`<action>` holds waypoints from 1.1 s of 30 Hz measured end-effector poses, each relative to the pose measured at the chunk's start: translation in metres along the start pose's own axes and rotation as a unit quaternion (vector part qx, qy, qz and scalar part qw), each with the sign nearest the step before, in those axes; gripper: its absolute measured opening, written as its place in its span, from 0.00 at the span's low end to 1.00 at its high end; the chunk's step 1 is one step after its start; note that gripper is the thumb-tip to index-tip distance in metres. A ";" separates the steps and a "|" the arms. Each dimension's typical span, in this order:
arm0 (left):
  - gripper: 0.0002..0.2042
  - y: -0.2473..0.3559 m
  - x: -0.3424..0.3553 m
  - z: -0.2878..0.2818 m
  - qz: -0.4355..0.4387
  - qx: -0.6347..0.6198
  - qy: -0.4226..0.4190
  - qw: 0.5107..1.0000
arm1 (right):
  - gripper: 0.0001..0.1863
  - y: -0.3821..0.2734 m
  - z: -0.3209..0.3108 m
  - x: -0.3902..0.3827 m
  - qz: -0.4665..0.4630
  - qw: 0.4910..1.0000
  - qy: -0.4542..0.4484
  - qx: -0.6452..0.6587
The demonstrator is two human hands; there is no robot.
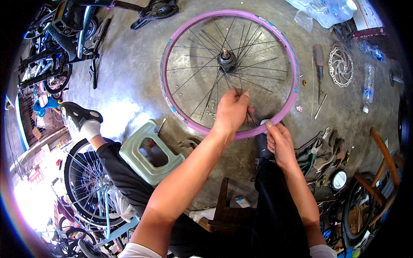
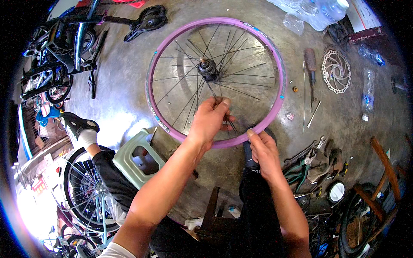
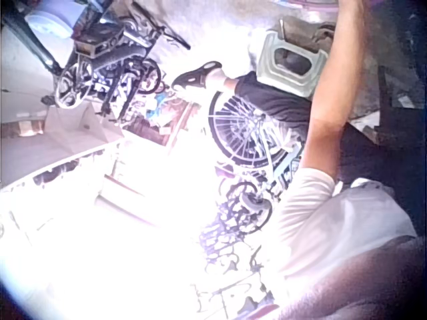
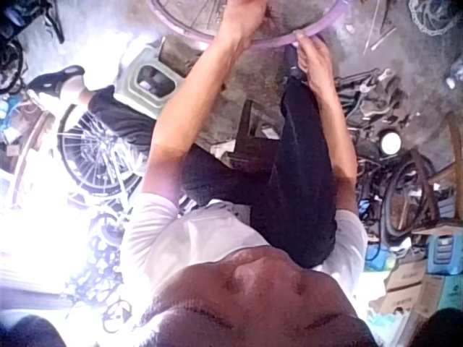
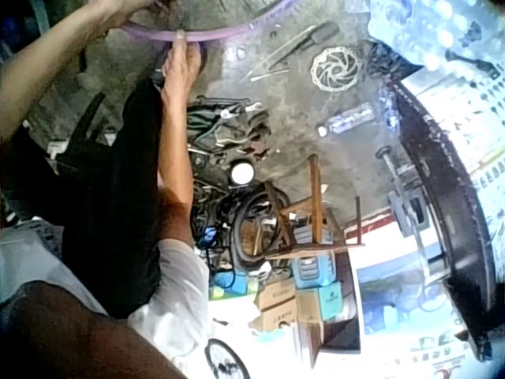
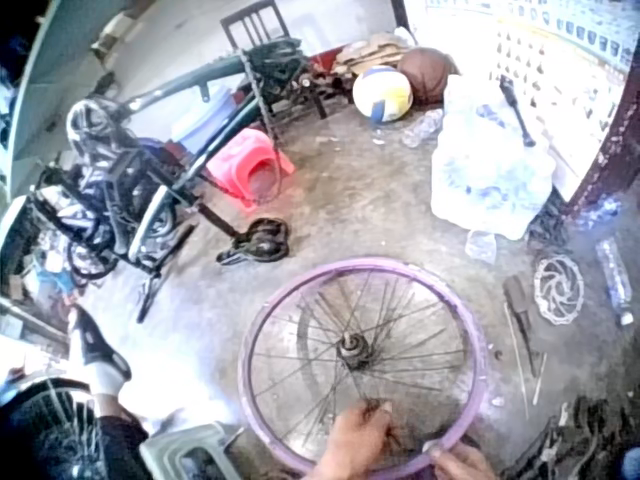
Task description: The person inserts spoke nipples through the rim holes and threads them onto the spokes by hand while holding a bicycle wheel.
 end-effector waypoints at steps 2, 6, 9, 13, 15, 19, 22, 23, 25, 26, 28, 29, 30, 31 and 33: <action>0.13 0.004 0.000 -0.001 0.015 0.064 -0.003 0.998 | 0.14 0.000 -0.002 0.000 -0.002 1.000 0.010 -0.004; 0.12 0.007 0.001 -0.003 0.008 0.147 -0.021 0.989 | 0.15 0.000 -0.003 -0.001 0.006 1.000 0.014 -0.009; 0.13 0.005 0.001 -0.005 -0.004 0.165 -0.028 0.986 | 0.15 -0.001 -0.006 0.000 -0.001 1.000 0.019 -0.015; 0.13 0.010 -0.003 -0.008 0.002 0.185 -0.017 0.983 | 0.15 0.001 -0.003 0.001 0.000 1.000 0.013 -0.007; 0.13 0.015 -0.005 -0.008 0.005 0.219 -0.014 0.976 | 0.14 0.000 -0.003 0.000 -0.004 1.000 0.014 -0.008; 0.13 0.009 -0.002 -0.011 0.005 0.191 -0.022 0.981 | 0.14 0.000 -0.003 0.001 -0.005 1.000 0.014 -0.017; 0.12 -0.001 -0.001 -0.009 -0.031 0.063 -0.033 0.997 | 0.15 0.001 -0.006 0.001 -0.004 0.999 0.021 -0.025; 0.12 -0.002 -0.001 -0.009 -0.024 0.048 -0.036 0.998 | 0.15 0.000 -0.006 0.001 -0.004 0.999 0.023 -0.030; 0.11 -0.004 0.000 -0.006 -0.009 0.018 -0.044 0.999 | 0.15 -0.001 -0.007 0.002 -0.009 0.999 0.024 -0.034; 0.11 -0.004 0.000 -0.006 -0.008 0.011 -0.036 0.999 | 0.15 0.000 -0.008 0.003 -0.013 0.999 0.023 -0.034; 0.11 -0.005 0.001 -0.002 -0.007 -0.002 -0.020 1.000 | 0.14 -0.001 -0.008 0.003 -0.019 0.999 0.021 -0.035; 0.11 -0.005 0.000 0.001 -0.007 -0.014 -0.013 1.000 | 0.14 -0.002 -0.008 0.003 -0.020 0.999 0.020 -0.036; 0.11 -0.005 -0.001 0.005 -0.008 -0.026 -0.005 1.000 | 0.14 -0.003 -0.007 0.003 -0.021 0.999 0.019 -0.037; 0.11 -0.006 -0.001 0.007 -0.009 -0.038 0.003 0.999 | 0.14 -0.004 -0.007 0.004 -0.023 0.999 0.019 -0.036; 0.11 -0.008 0.003 0.015 -0.013 -0.077 -0.025 0.997 | 0.15 -0.006 -0.007 0.003 -0.027 0.999 0.024 -0.032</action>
Point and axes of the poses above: each hand's wrist, its own x-axis towards the middle knuckle, its own z-axis out of the palm, y = z × x, the point moved 10 cm from there along x, towards the middle knuckle, and after that the axes turned 3 degrees about -y, right-handed, at the moved point
